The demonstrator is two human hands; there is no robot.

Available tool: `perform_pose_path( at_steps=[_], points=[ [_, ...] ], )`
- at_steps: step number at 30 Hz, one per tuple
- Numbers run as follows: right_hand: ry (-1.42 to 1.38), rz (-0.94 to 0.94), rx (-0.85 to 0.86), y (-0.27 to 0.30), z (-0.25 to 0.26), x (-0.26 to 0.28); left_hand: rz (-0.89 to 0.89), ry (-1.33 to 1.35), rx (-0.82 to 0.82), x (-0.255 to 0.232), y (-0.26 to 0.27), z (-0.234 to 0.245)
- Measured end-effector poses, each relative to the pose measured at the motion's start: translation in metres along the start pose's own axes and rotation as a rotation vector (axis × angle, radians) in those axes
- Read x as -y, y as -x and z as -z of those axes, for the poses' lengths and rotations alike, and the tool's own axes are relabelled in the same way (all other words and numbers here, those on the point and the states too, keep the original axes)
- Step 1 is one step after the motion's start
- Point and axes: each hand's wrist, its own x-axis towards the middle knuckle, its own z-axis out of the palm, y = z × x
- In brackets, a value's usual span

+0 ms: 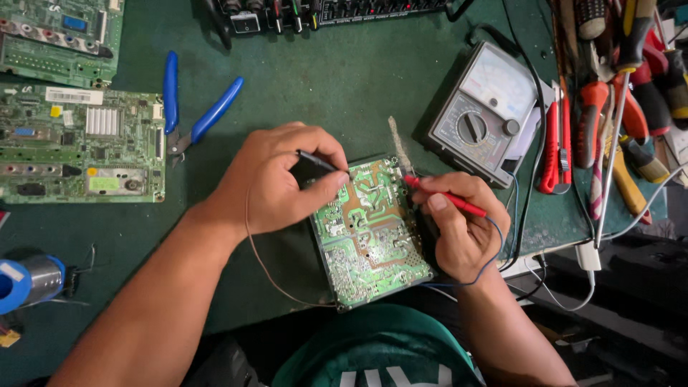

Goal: The person holds a green circuit board and uses a multimeter with red and black probes to test various points on the board. They adjust the multimeter dial and move the probes across different components while the board is held in their hands.

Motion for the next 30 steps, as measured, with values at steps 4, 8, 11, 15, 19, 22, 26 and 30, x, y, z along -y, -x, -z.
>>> perform_pose_path(
  at_steps=[4, 8, 11, 15, 19, 22, 26, 30],
  points=[
    [0.032, -0.017, 0.066, 0.006, 0.005, 0.007, -0.059, 0.027, -0.056, -0.004, -0.002, 0.003],
    [0.221, 0.161, 0.167, 0.022, 0.027, 0.023, -0.010, 0.061, -0.082, -0.010, -0.002, 0.010],
    [0.265, 0.171, 0.224, 0.040, 0.053, 0.015, -0.023, 0.028, -0.054, -0.003, -0.004, 0.012],
    [0.309, 0.148, 0.306, 0.050, 0.068, 0.017, -0.049, -0.017, -0.070, -0.006, -0.003, 0.019],
    [0.356, 0.210, 0.357, 0.052, 0.062, 0.022, 0.116, -0.017, 0.103, -0.006, 0.000, 0.028],
    [0.360, 0.165, 0.305, 0.056, 0.060, 0.026, 0.366, 0.119, 0.196, -0.009, -0.001, 0.033],
    [0.201, -0.088, 0.188, 0.072, 0.058, 0.015, 0.527, 0.339, 0.214, -0.014, -0.003, 0.041],
    [-0.050, -0.158, 0.095, 0.083, 0.054, 0.000, 0.479, 0.522, 0.086, -0.023, -0.004, 0.041]
  ],
)
